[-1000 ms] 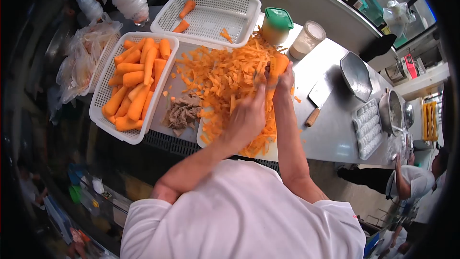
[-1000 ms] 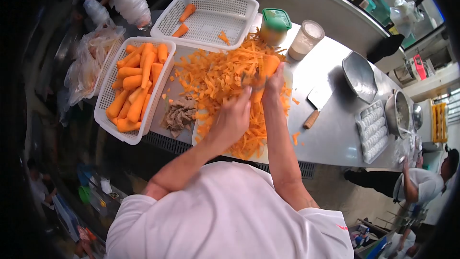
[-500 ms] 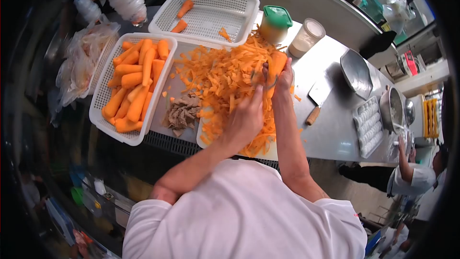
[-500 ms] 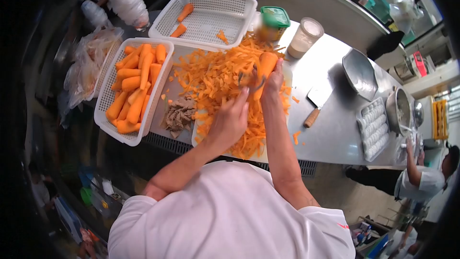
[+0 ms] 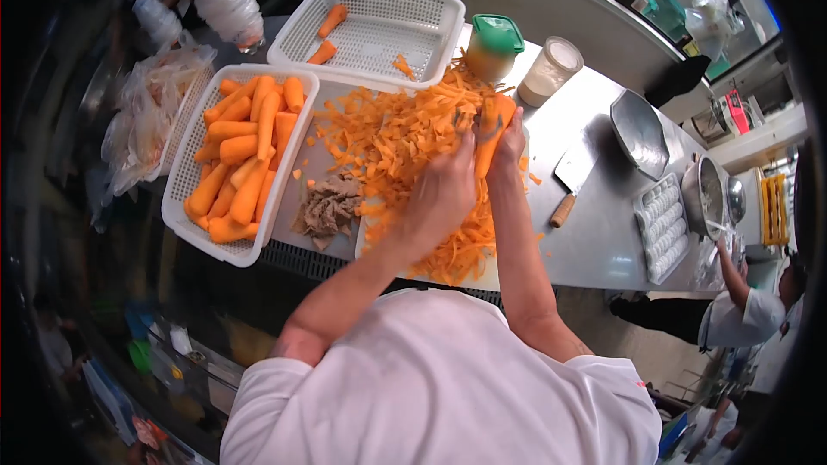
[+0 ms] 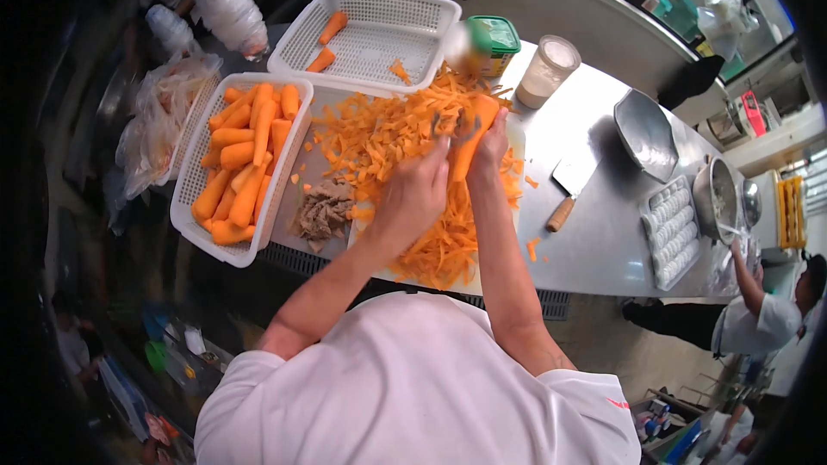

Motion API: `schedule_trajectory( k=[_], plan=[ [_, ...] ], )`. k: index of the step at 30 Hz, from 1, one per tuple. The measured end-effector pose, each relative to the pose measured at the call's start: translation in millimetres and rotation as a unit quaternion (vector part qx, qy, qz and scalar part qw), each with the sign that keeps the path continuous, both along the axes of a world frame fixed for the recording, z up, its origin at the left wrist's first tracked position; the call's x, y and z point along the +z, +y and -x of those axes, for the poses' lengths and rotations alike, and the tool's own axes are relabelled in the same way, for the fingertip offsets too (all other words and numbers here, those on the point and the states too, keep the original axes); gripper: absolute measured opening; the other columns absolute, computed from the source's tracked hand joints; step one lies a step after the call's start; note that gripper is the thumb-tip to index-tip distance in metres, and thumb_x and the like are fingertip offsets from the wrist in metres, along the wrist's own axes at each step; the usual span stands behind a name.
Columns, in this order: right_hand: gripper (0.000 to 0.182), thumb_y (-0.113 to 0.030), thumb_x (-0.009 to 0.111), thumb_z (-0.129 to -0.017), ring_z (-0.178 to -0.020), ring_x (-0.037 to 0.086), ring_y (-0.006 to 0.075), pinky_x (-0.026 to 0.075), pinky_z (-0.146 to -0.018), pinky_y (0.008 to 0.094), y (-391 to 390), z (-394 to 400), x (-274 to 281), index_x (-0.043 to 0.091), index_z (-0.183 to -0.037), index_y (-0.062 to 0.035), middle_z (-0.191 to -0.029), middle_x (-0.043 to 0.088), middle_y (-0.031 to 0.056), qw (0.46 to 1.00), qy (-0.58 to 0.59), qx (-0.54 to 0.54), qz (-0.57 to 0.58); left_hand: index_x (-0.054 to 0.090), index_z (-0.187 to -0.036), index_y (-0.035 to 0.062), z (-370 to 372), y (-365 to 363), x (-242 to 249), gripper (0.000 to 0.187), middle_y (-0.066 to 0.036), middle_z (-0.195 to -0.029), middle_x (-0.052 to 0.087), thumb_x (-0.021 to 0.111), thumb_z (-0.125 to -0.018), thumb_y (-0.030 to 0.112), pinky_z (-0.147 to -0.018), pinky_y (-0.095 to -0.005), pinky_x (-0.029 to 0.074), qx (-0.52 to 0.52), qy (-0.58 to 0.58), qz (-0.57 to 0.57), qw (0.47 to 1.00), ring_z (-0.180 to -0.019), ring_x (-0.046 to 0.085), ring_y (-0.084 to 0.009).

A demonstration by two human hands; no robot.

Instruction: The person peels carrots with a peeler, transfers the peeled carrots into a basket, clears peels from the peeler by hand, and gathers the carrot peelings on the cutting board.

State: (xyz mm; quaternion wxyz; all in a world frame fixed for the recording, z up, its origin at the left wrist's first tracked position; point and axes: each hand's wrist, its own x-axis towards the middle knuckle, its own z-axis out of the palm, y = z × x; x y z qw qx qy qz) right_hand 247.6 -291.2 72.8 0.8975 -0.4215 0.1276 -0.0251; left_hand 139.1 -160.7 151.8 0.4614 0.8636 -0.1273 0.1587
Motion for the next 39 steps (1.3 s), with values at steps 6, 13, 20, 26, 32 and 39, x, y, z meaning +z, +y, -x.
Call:
schedule_trajectory(
  k=[6, 13, 20, 26, 32, 39],
  plan=[
    [0.072, -0.056, 0.01, -0.104, -0.076, 0.054, 0.0237, 0.05, -0.063, 0.0342, -45.1, -20.5, -13.6, 0.047, -0.126, 0.0019, -0.099, 0.057, 0.0153, 0.989, -0.006, -0.023, -0.149, 0.059, -0.123, -0.0046, 85.0, 42.0, -15.8, 0.033, -0.024, -0.087, 0.065, 0.057, -0.091, 0.005, -0.068, -0.0405, 0.051, -0.118, 0.163, 0.03, 0.979, -0.077, 0.065, -0.0391],
    [0.049, -0.031, 0.04, -0.104, -0.085, 0.057, 0.023, 0.055, -0.07, 0.0319, -43.5, 35.7, 46.8, 0.035, -0.13, 0.01, -0.113, 0.052, 0.019, 0.937, 0.076, 0.139, -0.31, 0.064, -0.106, -0.0017, 48.0, 103.7, 30.3, 0.019, -0.013, -0.085, 0.07, 0.062, -0.087, -0.003, -0.06, -0.0263, 0.051, -0.013, 0.177, 0.037, 0.983, -0.067, 0.065, -0.014],
    [0.036, -0.023, 0.059, -0.095, -0.057, 0.053, 0.0093, 0.045, -0.044, 0.0208, -33.0, 111.6, 27.5, 0.045, -0.12, -0.0011, -0.091, 0.057, 0.0096, 0.938, 0.035, 0.297, -0.175, 0.055, -0.1, 0.0069, -42.2, 136.4, -5.2, 0.012, -0.003, -0.073, 0.061, 0.057, -0.1, 0.019, -0.046, -0.0203, 0.04, 0.014, 0.012, 0.564, 0.826, -0.054, 0.051, -0.0073],
    [0.035, -0.017, 0.073, -0.087, -0.048, 0.039, 0.0033, 0.03, -0.041, 0.02, -3.7, 143.5, 43.6, 0.049, -0.112, -0.012, -0.069, 0.047, -0.0036, 0.926, 0.075, 0.367, 0.048, 0.046, -0.096, 0.0097, -71.9, 17.0, -39.5, 0.023, -0.002, -0.066, 0.055, 0.04, -0.105, 0.03, -0.043, -0.0238, 0.041, -0.006, 0.112, 0.42, 0.9, -0.051, 0.053, -0.0103],
    [0.046, -0.008, 0.07, -0.088, -0.05, 0.038, 0.0041, 0.03, -0.043, 0.0202, -22.6, 153.7, 43.3, 0.044, -0.125, -0.0132, -0.073, 0.047, -0.004, 0.935, 0.075, 0.338, 0.073, 0.045, -0.094, 0.0066, -117.7, 27.1, -54.9, 0.024, -0.004, -0.065, 0.056, 0.042, -0.104, 0.028, -0.043, -0.0273, 0.046, 0.102, 0.143, 0.478, 0.86, -0.051, 0.057, -0.0115],
    [0.062, -0.006, 0.065, -0.088, -0.053, 0.042, 0.0052, 0.037, -0.047, 0.0222, -23.9, 155.2, 52.1, 0.035, -0.142, -0.0146, -0.081, 0.05, -0.0007, 0.935, 0.056, 0.283, 0.205, 0.046, -0.092, 0.0091, -115.4, 6.2, -62.7, 0.022, -0.003, -0.061, 0.055, 0.047, -0.102, 0.029, -0.045, -0.0279, 0.044, 0.062, 0.177, 0.431, 0.883, -0.048, 0.054, -0.0123]
  ],
)
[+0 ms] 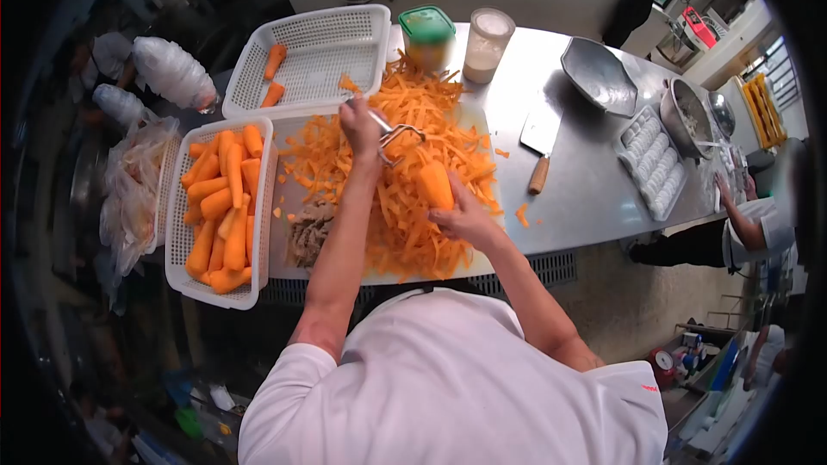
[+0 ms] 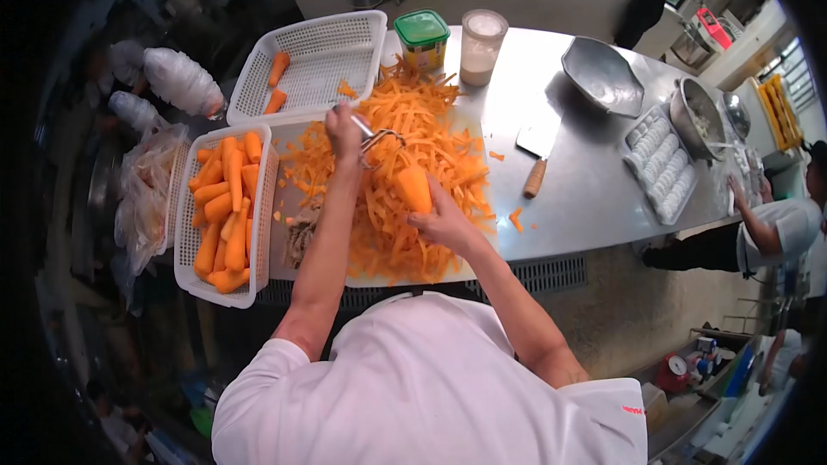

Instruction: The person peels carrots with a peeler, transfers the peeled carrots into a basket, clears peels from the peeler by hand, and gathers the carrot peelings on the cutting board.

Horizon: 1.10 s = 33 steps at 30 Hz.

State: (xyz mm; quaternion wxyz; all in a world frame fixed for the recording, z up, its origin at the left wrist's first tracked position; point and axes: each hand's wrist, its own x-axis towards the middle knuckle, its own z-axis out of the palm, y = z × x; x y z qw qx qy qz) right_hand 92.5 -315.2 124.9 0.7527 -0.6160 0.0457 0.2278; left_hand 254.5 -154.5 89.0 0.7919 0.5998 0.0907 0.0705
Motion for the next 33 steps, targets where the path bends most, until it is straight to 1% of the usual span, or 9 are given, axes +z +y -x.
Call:
schedule_trajectory(
  k=[4, 9, 12, 21, 22, 25, 27, 30, 33],
  plan=[
    [0.07, -0.009, 0.065, -0.087, -0.062, 0.05, 0.009, 0.043, -0.052, 0.0234, 0.6, 0.5, -7.3, 0.03, -0.147, -0.0143, -0.09, 0.055, 0.0026, 0.992, -0.028, 0.004, 0.125, 0.048, -0.093, 0.009, 20.8, -22.9, 7.2, 0.024, -0.004, -0.061, 0.055, 0.045, -0.103, 0.03, -0.045, -0.028, 0.044, -0.022, -0.025, -0.063, 0.997, -0.047, 0.054, -0.0122],
    [0.076, -0.008, 0.064, -0.083, -0.1, 0.062, 0.0392, 0.05, -0.084, 0.0446, 0.2, -0.7, -19.1, 0.025, -0.148, -0.008, -0.114, 0.061, 0.0221, 0.911, -0.22, -0.007, 0.347, 0.049, -0.093, 0.0055, 5.6, -10.1, 17.0, 0.028, -0.005, -0.057, 0.056, 0.047, -0.103, 0.032, -0.045, -0.0286, 0.044, 0.041, 0.002, -0.061, 0.997, -0.046, 0.055, -0.0144],
    [0.079, -0.007, 0.065, -0.08, -0.106, 0.057, 0.0479, 0.045, -0.092, 0.0509, 9.2, -6.6, -6.7, 0.023, -0.147, -0.0039, -0.116, 0.059, 0.0299, 0.911, -0.133, 0.035, 0.389, 0.047, -0.092, 0.0047, 9.0, -17.4, 5.1, 0.028, -0.006, -0.06, 0.055, 0.046, -0.102, 0.031, -0.045, -0.0316, 0.045, -0.022, -0.02, -0.094, 0.995, -0.049, 0.057, -0.0159],
    [0.077, -0.008, 0.069, -0.079, -0.094, 0.061, 0.0459, 0.049, -0.082, 0.0492, 5.5, -7.6, -20.3, 0.027, -0.142, -0.0002, -0.1, 0.064, 0.0261, 0.862, -0.198, 0.047, 0.464, 0.047, -0.094, 0.0013, -11.9, -10.2, -14.8, 0.027, -0.008, -0.061, 0.055, 0.048, -0.102, 0.027, -0.045, -0.0348, 0.046, -0.006, 0.013, -0.143, 0.99, -0.05, 0.06, -0.0179],
    [0.077, -0.008, 0.069, -0.079, -0.094, 0.061, 0.0459, 0.049, -0.082, 0.0492, 1.6, -6.2, -28.5, 0.027, -0.142, -0.0002, -0.1, 0.064, 0.0261, 0.861, -0.201, 0.047, 0.465, 0.046, -0.093, 0.0002, -22.5, -4.5, -16.1, 0.028, -0.008, -0.062, 0.056, 0.047, -0.101, 0.027, -0.045, -0.0359, 0.046, 0.091, -0.018, -0.168, 0.982, -0.051, 0.06, -0.0183],
    [0.074, -0.009, 0.069, -0.083, -0.076, 0.064, 0.0344, 0.051, -0.067, 0.0427, -10.8, -8.8, -36.6, 0.027, -0.143, -0.0025, -0.087, 0.065, 0.0153, 0.85, -0.35, -0.033, 0.392, 0.046, -0.092, 0.0009, -21.6, 22.2, 7.2, 0.029, -0.008, -0.063, 0.056, 0.047, -0.101, 0.028, -0.047, -0.0347, 0.047, 0.071, 0.014, -0.099, 0.992, -0.051, 0.059, -0.0184],
    [0.068, -0.013, 0.067, -0.089, -0.062, 0.061, 0.0195, 0.048, -0.054, 0.0322, -13.4, -13.2, -24.6, 0.027, -0.144, -0.0096, -0.078, 0.059, 0.0078, 0.998, 0.0, -0.028, -0.052, 0.046, -0.09, 0.0061, -0.1, 8.6, 29.8, 0.027, -0.004, -0.061, 0.055, 0.044, -0.103, 0.03, -0.047, -0.0294, 0.044, 0.06, -0.006, -0.068, 0.996, -0.049, 0.053, -0.0139],
    [0.071, -0.014, 0.064, -0.094, -0.053, 0.049, 0.0071, 0.039, -0.047, 0.0239, -2.6, -15.0, -21.8, 0.02, -0.15, -0.0137, -0.078, 0.054, 0.0002, 1.0, 0.005, 0.004, 0.013, 0.047, -0.093, 0.0064, 24.0, -20.6, 29.7, 0.025, -0.003, -0.06, 0.055, 0.044, -0.103, 0.029, -0.046, -0.0291, 0.044, -0.052, -0.044, -0.066, 0.995, -0.049, 0.055, -0.0138],
    [0.073, -0.015, 0.064, -0.095, -0.051, 0.046, 0.0075, 0.037, -0.046, 0.0237, -0.2, -9.8, -19.5, 0.018, -0.152, -0.0147, -0.077, 0.053, 0.0, 0.999, -0.02, 0.037, 0.022, 0.047, -0.095, 0.0065, -16.6, 5.5, -12.0, 0.025, -0.003, -0.06, 0.056, 0.046, -0.103, 0.03, -0.045, -0.0292, 0.044, 0.0, 0.023, -0.136, 0.99, -0.049, 0.055, -0.0137]
  ],
)
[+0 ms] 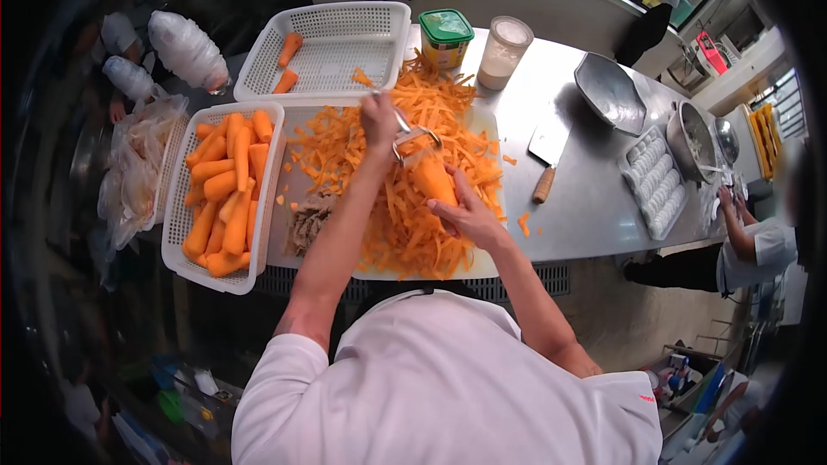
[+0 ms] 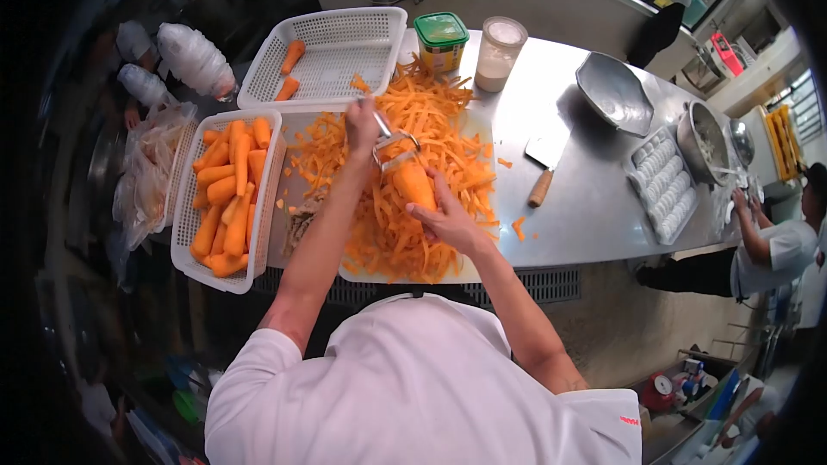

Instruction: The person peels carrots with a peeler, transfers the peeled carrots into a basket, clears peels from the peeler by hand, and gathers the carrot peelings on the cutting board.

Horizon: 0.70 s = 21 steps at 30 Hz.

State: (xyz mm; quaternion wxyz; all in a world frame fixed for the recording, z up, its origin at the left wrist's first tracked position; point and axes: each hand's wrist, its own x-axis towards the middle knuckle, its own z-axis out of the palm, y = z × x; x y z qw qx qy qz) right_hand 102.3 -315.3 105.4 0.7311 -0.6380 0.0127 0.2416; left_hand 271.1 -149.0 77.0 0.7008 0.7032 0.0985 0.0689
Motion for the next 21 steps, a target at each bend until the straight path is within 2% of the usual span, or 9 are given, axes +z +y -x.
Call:
schedule_trajectory(
  k=[2, 5, 7, 9, 10, 12, 14, 18, 21],
  plan=[
    [0.072, -0.016, 0.063, -0.095, -0.051, 0.045, 0.0072, 0.037, -0.046, 0.0233, -1.6, 4.0, 6.2, 0.019, -0.152, -0.0143, -0.076, 0.052, -0.0008, 1.0, -0.011, 0.003, 0.023, 0.046, -0.095, 0.0038, -11.0, 7.5, 2.5, 0.028, -0.004, -0.064, 0.054, 0.044, -0.103, 0.031, -0.045, -0.031, 0.047, 0.067, -0.027, 0.026, 0.997, -0.052, 0.059, -0.0145],
    [0.07, -0.015, 0.062, -0.095, -0.054, 0.047, 0.0079, 0.04, -0.048, 0.0237, 2.5, 4.5, 7.8, 0.02, -0.152, -0.0133, -0.079, 0.053, 0.0006, 0.995, -0.024, -0.001, 0.096, 0.046, -0.092, 0.0024, 34.4, -17.8, 31.0, 0.031, -0.005, -0.065, 0.056, 0.044, -0.103, 0.032, -0.043, -0.032, 0.045, -0.047, -0.037, 0.019, 0.998, -0.052, 0.059, -0.0168],
    [0.07, -0.013, 0.062, -0.095, -0.057, 0.05, 0.0089, 0.043, -0.051, 0.0246, 2.1, -0.8, 2.1, 0.022, -0.152, -0.0126, -0.084, 0.056, 0.0028, 0.987, -0.044, 0.002, 0.152, 0.046, -0.092, 0.0023, 11.3, -9.1, 8.7, 0.031, -0.005, -0.065, 0.056, 0.045, -0.102, 0.031, -0.043, -0.0322, 0.045, -0.022, -0.017, 0.006, 1.0, -0.051, 0.059, -0.0167],
    [0.073, -0.017, 0.064, -0.09, -0.089, 0.065, 0.0392, 0.052, -0.079, 0.0439, -1.7, 0.0, -12.1, 0.022, -0.149, -0.0063, -0.107, 0.064, 0.0237, 0.935, -0.221, -0.015, 0.277, 0.047, -0.091, 0.0022, -7.2, 7.3, 2.6, 0.031, -0.006, -0.065, 0.055, 0.048, -0.102, 0.031, -0.045, -0.0337, 0.046, 0.092, -0.028, 0.014, 0.995, -0.049, 0.058, -0.0169],
    [0.073, -0.017, 0.064, -0.09, -0.089, 0.065, 0.0392, 0.052, -0.079, 0.0439, -4.1, -5.2, -11.4, 0.022, -0.149, -0.0063, -0.107, 0.064, 0.0237, 0.933, -0.227, -0.015, 0.279, 0.047, -0.091, 0.0022, -8.7, 2.3, 6.7, 0.031, -0.006, -0.065, 0.055, 0.048, -0.102, 0.031, -0.045, -0.0337, 0.046, 0.093, -0.033, 0.016, 0.995, -0.049, 0.058, -0.0169],
    [0.074, -0.014, 0.063, -0.088, -0.11, 0.056, 0.0486, 0.046, -0.093, 0.0482, -2.9, -0.5, -13.8, 0.022, -0.148, -0.003, -0.12, 0.059, 0.031, 0.913, -0.22, -0.022, 0.344, 0.048, -0.089, 0.0056, 16.0, -16.9, 11.5, 0.025, -0.006, -0.062, 0.056, 0.046, -0.102, 0.027, -0.043, -0.0328, 0.044, 0.009, -0.082, 0.087, 0.993, -0.047, 0.055, -0.0157],
    [0.074, -0.015, 0.064, -0.088, -0.109, 0.057, 0.046, 0.046, -0.093, 0.046, 3.0, 1.0, -8.5, 0.024, -0.148, -0.0017, -0.119, 0.059, 0.0289, 0.918, -0.207, -0.017, 0.338, 0.048, -0.09, 0.0015, 29.4, -27.0, 23.6, 0.032, -0.007, -0.063, 0.056, 0.047, -0.102, 0.031, -0.046, -0.0334, 0.046, -0.035, -0.023, 0.031, 0.999, -0.049, 0.057, -0.0177],
    [0.073, -0.015, 0.066, -0.086, -0.108, 0.059, 0.0427, 0.047, -0.092, 0.0438, -4.2, 2.6, -11.0, 0.028, -0.147, -0.0005, -0.118, 0.06, 0.0263, 0.892, -0.25, -0.024, 0.377, 0.045, -0.089, 0.0019, -7.5, -3.0, 11.9, 0.03, -0.009, -0.068, 0.058, 0.047, -0.102, 0.029, -0.045, -0.0332, 0.045, 0.094, -0.003, 0.028, 0.995, -0.05, 0.059, -0.0175],
    [0.07, -0.013, 0.066, -0.085, -0.108, 0.058, 0.0445, 0.047, -0.092, 0.0443, 1.5, -3.2, -17.0, 0.031, -0.144, -0.0006, -0.116, 0.06, 0.0266, 0.872, -0.278, -0.036, 0.401, 0.047, -0.091, -0.0012, 33.7, -39.7, 25.5, 0.034, -0.011, -0.068, 0.06, 0.046, -0.103, 0.03, -0.045, -0.0355, 0.046, -0.008, -0.072, 0.001, 0.997, -0.048, 0.059, -0.0207]
  ],
)
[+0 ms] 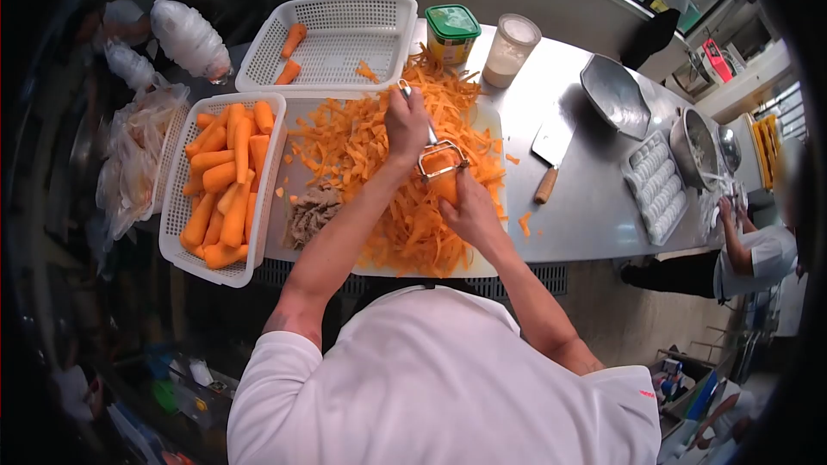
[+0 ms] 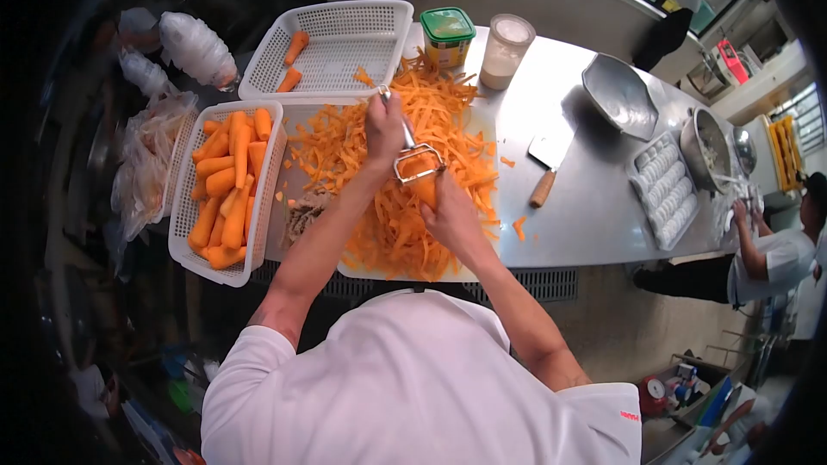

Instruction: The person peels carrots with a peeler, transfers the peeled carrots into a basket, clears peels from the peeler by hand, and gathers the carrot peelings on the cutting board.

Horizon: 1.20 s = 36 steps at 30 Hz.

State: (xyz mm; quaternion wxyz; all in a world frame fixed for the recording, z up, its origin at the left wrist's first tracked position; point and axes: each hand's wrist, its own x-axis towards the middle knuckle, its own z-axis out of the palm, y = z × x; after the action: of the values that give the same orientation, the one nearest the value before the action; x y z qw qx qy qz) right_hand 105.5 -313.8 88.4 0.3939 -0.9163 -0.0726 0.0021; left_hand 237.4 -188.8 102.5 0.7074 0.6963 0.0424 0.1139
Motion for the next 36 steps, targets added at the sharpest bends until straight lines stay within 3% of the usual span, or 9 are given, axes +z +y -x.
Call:
schedule_trajectory(
  k=[4, 6, 9, 11, 13, 15, 20, 23, 36],
  plan=[
    [0.062, -0.014, 0.065, -0.087, -0.092, 0.065, 0.0395, 0.052, -0.079, 0.0436, -7.9, -0.1, 4.8, 0.033, -0.138, -0.0029, -0.108, 0.062, 0.024, 0.998, -0.05, -0.002, 0.024, 0.045, -0.092, 0.0003, -55.3, 45.3, -33.9, 0.032, -0.009, -0.065, 0.057, 0.046, -0.102, 0.031, -0.046, -0.0363, 0.047, 0.136, 0.051, -0.036, 0.989, -0.047, 0.058, -0.0218],
    [0.064, -0.017, 0.068, -0.088, -0.075, 0.065, 0.0238, 0.053, -0.064, 0.0345, -14.3, 4.3, 11.3, 0.03, -0.139, -0.0079, -0.097, 0.064, 0.0155, 0.949, 0.075, 0.007, -0.305, 0.045, -0.092, 0.0009, -52.2, 52.3, -21.6, 0.032, -0.009, -0.064, 0.057, 0.045, -0.102, 0.031, -0.046, -0.036, 0.047, 0.103, 0.031, 0.015, 0.994, -0.047, 0.058, -0.0211],
    [0.068, -0.018, 0.069, -0.089, -0.067, 0.059, 0.0125, 0.049, -0.057, 0.0268, -17.4, -6.1, 22.0, 0.025, -0.14, -0.0121, -0.095, 0.062, 0.0111, 0.906, 0.278, -0.005, -0.318, 0.046, -0.09, 0.0028, -6.5, 27.4, 13.0, 0.031, -0.007, -0.062, 0.055, 0.046, -0.102, 0.031, -0.047, -0.0343, 0.047, 0.048, 0.036, 0.095, 0.994, -0.049, 0.059, -0.0181],
    [0.067, -0.018, 0.068, -0.089, -0.079, 0.063, 0.0179, 0.052, -0.066, 0.0304, -8.6, -5.6, 19.1, 0.028, -0.142, -0.0094, -0.106, 0.062, 0.0146, 0.926, 0.285, -0.005, -0.248, 0.046, -0.09, 0.0034, 4.4, 8.5, 4.0, 0.031, -0.006, -0.062, 0.055, 0.044, -0.102, 0.031, -0.047, -0.0328, 0.047, -0.036, 0.011, 0.022, 0.999, -0.051, 0.059, -0.0162],
    [0.065, -0.016, 0.068, -0.091, -0.068, 0.057, 0.0106, 0.046, -0.057, 0.0252, -2.0, 2.0, 0.6, 0.032, -0.144, -0.0095, -0.096, 0.06, 0.0074, 0.957, 0.166, 0.004, -0.237, 0.045, -0.09, 0.003, -18.0, 27.5, -25.2, 0.029, -0.006, -0.062, 0.054, 0.044, -0.103, 0.029, -0.045, -0.0323, 0.046, -0.01, 0.015, -0.021, 1.0, -0.051, 0.059, -0.016],
    [0.065, -0.016, 0.066, -0.09, -0.077, 0.062, 0.0188, 0.051, -0.066, 0.0308, -5.1, 2.2, -1.3, 0.033, -0.146, -0.0077, -0.104, 0.063, 0.0107, 0.983, 0.108, 0.01, -0.149, 0.045, -0.09, 0.002, -36.9, 52.6, -27.8, 0.028, -0.006, -0.061, 0.054, 0.044, -0.103, 0.027, -0.043, -0.0318, 0.045, 0.113, 0.062, 0.07, 0.989, -0.05, 0.059, -0.0168],
    [0.065, -0.01, 0.063, -0.085, -0.099, 0.062, 0.0438, 0.049, -0.086, 0.0443, 6.3, -2.1, 13.0, 0.033, -0.143, -0.0024, -0.108, 0.064, 0.0261, 0.995, 0.074, -0.001, -0.07, 0.044, -0.093, -0.0005, -14.4, 22.0, -26.1, 0.03, -0.008, -0.062, 0.055, 0.043, -0.103, 0.027, -0.045, -0.0338, 0.049, -0.009, 0.043, -0.038, 0.998, -0.048, 0.059, -0.019],
    [0.063, -0.006, 0.062, -0.082, -0.101, 0.06, 0.0463, 0.049, -0.086, 0.0461, 1.4, -2.0, 9.5, 0.036, -0.139, 0.0025, -0.106, 0.063, 0.0297, 0.999, -0.022, 0.006, -0.028, 0.044, -0.092, 0.0002, -32.4, 47.1, -21.7, 0.027, -0.009, -0.063, 0.056, 0.045, -0.102, 0.026, -0.045, -0.0347, 0.047, 0.12, 0.054, 0.069, 0.989, -0.047, 0.059, -0.0196],
    [0.053, -0.003, 0.064, -0.077, -0.098, 0.06, 0.0442, 0.049, -0.083, 0.0482, 6.0, -8.6, 10.1, 0.047, -0.126, 0.003, -0.105, 0.062, 0.0257, 0.996, -0.019, -0.031, 0.087, 0.045, -0.091, -0.0021, -31.3, 16.2, -35.7, 0.03, -0.01, -0.061, 0.054, 0.045, -0.102, 0.026, -0.047, -0.0378, 0.047, 0.079, 0.033, -0.026, 0.996, -0.05, 0.061, -0.0211]
  ],
)
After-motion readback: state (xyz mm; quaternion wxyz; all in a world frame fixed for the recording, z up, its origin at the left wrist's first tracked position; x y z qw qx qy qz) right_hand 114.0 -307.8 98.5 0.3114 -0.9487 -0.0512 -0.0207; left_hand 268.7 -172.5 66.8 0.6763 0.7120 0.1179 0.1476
